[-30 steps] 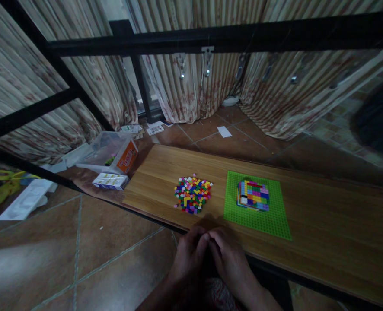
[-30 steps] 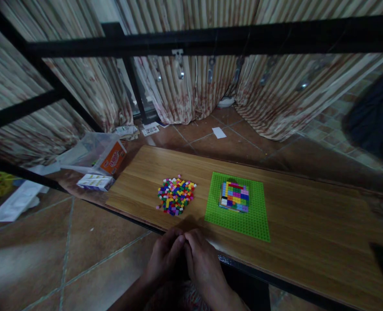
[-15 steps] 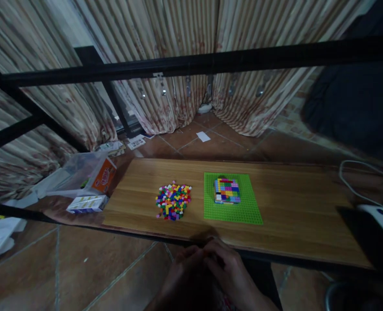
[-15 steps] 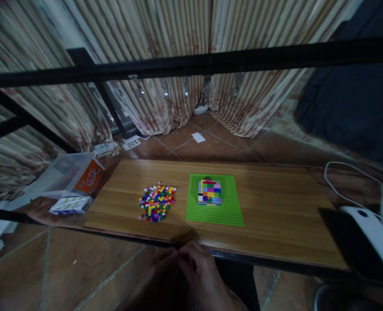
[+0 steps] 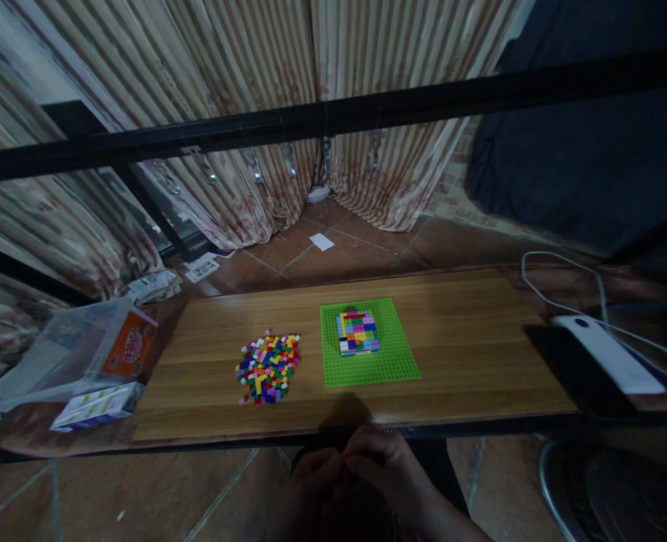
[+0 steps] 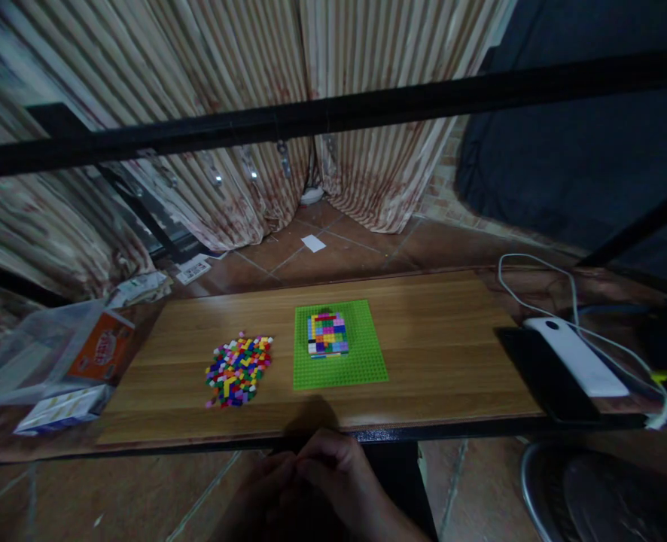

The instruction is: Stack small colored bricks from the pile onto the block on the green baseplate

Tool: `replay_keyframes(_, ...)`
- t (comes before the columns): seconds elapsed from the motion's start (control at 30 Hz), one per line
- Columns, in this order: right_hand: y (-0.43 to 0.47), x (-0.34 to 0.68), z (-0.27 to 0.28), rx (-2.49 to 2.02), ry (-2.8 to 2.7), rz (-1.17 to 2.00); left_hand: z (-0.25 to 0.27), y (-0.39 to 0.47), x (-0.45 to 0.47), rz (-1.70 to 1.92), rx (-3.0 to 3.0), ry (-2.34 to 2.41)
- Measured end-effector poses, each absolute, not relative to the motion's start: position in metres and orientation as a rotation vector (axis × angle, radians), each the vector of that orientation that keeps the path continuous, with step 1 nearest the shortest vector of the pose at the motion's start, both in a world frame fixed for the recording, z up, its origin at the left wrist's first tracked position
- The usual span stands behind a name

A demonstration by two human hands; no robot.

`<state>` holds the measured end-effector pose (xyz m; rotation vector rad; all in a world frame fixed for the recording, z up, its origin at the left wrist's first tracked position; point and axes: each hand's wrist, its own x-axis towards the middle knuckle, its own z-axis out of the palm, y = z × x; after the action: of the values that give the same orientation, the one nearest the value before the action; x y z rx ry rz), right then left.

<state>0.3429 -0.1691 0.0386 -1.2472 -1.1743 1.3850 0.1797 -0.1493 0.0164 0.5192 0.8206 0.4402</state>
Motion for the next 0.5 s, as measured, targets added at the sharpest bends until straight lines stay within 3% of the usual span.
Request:
replay_keyframes(0.2, -0.135, 0.378, 0.038, -1.441, -0.983, 1.027, 0.026, -0.149, 0.186, 0.439, 0.615, 0.998)
replay_keyframes(0.5, -0.07, 0.395, 0.043, -1.635, -1.306, 0.475, 0.003, -0.172, 0.199, 0.283, 0.731, 1.119)
